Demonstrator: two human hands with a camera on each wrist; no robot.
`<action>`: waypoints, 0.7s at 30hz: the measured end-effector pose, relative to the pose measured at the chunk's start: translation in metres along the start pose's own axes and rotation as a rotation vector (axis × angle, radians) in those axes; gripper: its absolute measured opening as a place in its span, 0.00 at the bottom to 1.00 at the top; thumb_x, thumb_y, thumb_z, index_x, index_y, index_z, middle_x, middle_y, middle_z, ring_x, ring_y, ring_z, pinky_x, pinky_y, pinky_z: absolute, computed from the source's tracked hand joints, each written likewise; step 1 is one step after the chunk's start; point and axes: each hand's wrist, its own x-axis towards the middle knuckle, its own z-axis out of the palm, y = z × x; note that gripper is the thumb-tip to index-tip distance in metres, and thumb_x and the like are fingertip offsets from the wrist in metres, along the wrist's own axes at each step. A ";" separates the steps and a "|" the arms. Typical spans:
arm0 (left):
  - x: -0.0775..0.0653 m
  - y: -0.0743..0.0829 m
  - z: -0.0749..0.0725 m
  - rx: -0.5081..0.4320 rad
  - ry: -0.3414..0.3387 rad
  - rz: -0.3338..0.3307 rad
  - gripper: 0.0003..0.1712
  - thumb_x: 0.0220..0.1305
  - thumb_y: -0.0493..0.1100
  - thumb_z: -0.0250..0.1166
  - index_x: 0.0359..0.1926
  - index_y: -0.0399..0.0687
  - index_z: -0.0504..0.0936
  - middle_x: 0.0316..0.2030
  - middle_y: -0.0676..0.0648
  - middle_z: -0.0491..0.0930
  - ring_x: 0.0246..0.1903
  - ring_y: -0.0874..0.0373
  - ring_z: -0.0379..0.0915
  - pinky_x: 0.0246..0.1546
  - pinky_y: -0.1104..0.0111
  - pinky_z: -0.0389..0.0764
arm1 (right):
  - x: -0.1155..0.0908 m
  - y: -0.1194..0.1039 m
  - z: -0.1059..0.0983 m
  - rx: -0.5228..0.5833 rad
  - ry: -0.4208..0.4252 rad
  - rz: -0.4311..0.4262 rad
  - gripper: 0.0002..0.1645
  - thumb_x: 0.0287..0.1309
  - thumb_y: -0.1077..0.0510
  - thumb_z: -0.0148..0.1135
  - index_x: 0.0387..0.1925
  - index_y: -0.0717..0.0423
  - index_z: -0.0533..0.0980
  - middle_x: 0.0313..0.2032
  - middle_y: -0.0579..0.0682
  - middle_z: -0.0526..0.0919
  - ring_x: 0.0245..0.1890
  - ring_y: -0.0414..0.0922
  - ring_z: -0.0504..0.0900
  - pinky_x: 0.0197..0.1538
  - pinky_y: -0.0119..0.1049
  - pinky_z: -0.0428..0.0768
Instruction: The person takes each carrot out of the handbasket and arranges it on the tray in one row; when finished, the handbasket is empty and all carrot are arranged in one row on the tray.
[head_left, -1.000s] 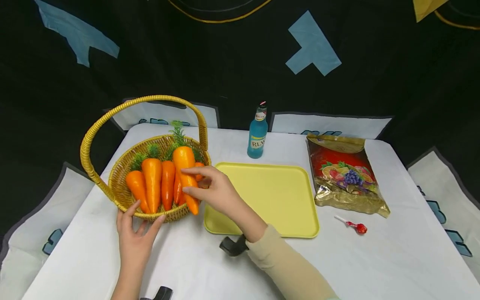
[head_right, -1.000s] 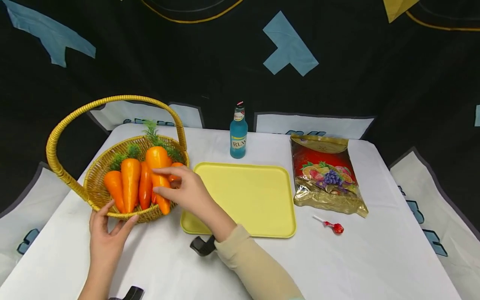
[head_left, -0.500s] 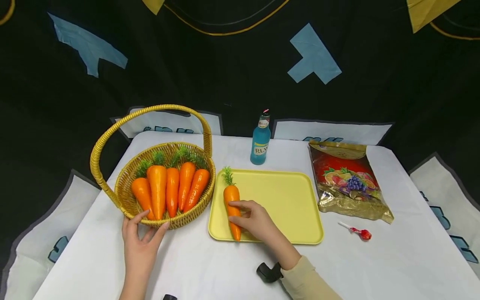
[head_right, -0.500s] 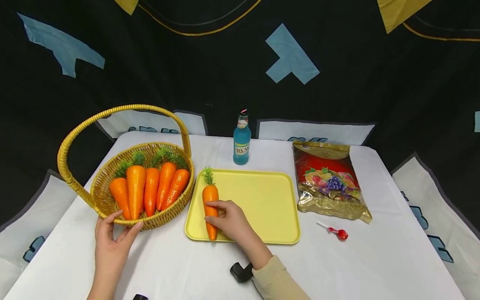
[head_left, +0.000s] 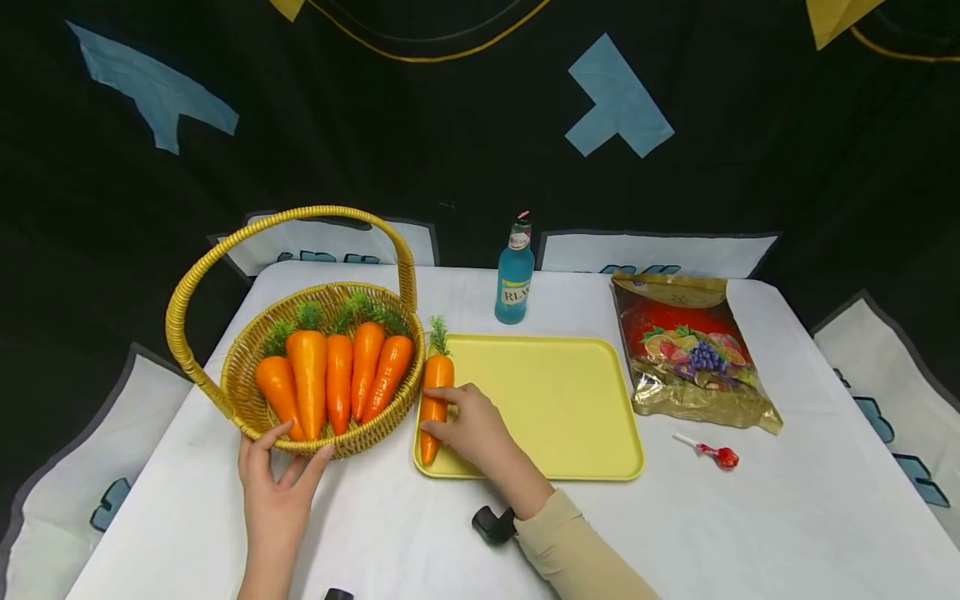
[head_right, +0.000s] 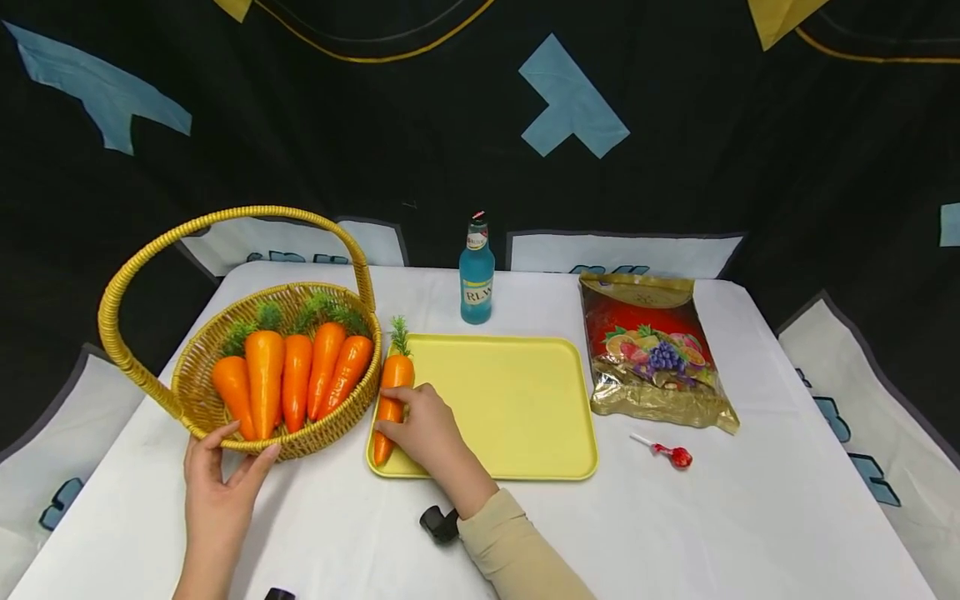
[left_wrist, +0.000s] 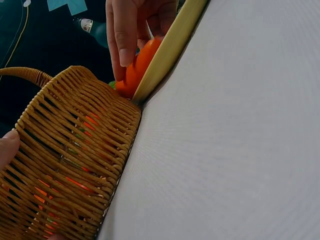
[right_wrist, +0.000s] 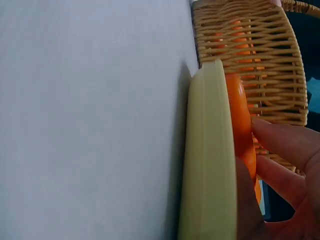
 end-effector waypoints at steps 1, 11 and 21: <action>0.000 0.000 0.000 -0.006 0.000 0.005 0.36 0.56 0.30 0.70 0.63 0.36 0.64 0.73 0.49 0.39 0.69 0.49 0.46 0.48 0.86 0.72 | 0.000 -0.001 0.001 -0.013 -0.004 -0.004 0.25 0.52 0.51 0.72 0.54 0.48 0.81 0.40 0.53 0.76 0.34 0.45 0.74 0.35 0.33 0.75; 0.000 0.000 -0.001 -0.007 0.001 0.039 0.35 0.55 0.30 0.70 0.62 0.35 0.64 0.73 0.48 0.40 0.69 0.46 0.46 0.48 0.85 0.72 | -0.006 -0.005 0.000 -0.092 -0.046 -0.022 0.23 0.56 0.51 0.70 0.54 0.48 0.80 0.39 0.51 0.76 0.33 0.43 0.74 0.34 0.32 0.76; 0.001 -0.002 -0.001 -0.016 -0.011 0.024 0.36 0.55 0.29 0.70 0.63 0.36 0.64 0.73 0.48 0.37 0.70 0.47 0.44 0.49 0.84 0.71 | -0.011 -0.016 -0.015 -0.321 -0.005 -0.078 0.21 0.58 0.51 0.68 0.54 0.45 0.80 0.45 0.53 0.81 0.39 0.50 0.81 0.39 0.39 0.82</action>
